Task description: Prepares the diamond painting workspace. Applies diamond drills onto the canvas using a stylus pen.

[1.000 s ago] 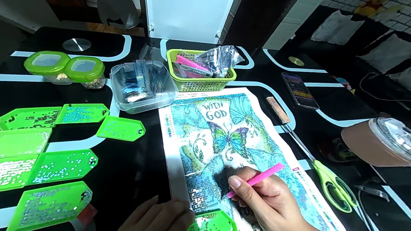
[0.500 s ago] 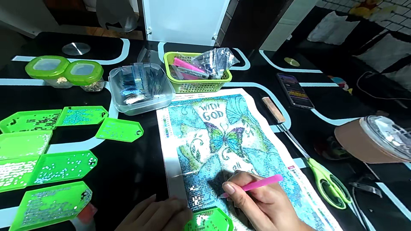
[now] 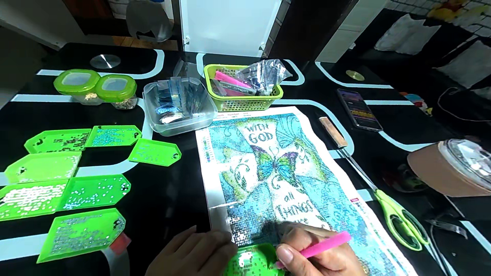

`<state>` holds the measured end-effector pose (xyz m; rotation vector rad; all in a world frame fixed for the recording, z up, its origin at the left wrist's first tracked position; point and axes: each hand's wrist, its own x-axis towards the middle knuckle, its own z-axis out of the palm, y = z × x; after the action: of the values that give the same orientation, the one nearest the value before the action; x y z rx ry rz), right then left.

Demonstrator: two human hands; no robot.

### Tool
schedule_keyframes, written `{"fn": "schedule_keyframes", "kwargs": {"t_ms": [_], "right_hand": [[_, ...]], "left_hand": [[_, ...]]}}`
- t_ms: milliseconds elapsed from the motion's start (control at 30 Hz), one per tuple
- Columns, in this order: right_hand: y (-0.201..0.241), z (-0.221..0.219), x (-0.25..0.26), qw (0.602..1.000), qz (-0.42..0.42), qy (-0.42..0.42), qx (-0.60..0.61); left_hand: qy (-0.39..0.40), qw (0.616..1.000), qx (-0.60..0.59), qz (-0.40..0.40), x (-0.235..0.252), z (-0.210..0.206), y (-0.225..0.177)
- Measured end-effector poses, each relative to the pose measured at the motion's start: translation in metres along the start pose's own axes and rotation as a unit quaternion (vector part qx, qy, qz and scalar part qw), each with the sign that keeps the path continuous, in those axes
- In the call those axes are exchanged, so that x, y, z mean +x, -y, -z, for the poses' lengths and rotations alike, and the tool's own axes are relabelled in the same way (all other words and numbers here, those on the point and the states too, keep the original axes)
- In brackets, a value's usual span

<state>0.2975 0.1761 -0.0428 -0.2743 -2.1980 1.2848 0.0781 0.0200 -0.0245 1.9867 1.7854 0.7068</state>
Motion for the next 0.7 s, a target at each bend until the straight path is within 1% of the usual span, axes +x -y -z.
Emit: {"fn": "schedule_keyframes", "kwargs": {"t_ms": [300, 433, 533, 700], "right_hand": [[-0.002, 0.003, -0.003, 1.000, 0.019, 0.013, -0.019], [0.000, 0.000, -0.001, 1.000, -0.002, -0.001, -0.001], [0.001, -0.004, 0.003, 1.000, -0.022, 0.005, 0.005], [0.006, -0.007, 0.011, 1.000, -0.013, 0.021, -0.009]], "left_hand": [[-0.003, 1.000, 0.007, -0.001, 0.001, -0.001, -0.001], [-0.005, 1.000, 0.006, -0.001, 0.000, -0.001, 0.000], [-0.009, 1.000, 0.008, -0.003, 0.000, -0.001, 0.000], [-0.016, 1.000, 0.012, -0.003, -0.001, -0.002, 0.000]]}}
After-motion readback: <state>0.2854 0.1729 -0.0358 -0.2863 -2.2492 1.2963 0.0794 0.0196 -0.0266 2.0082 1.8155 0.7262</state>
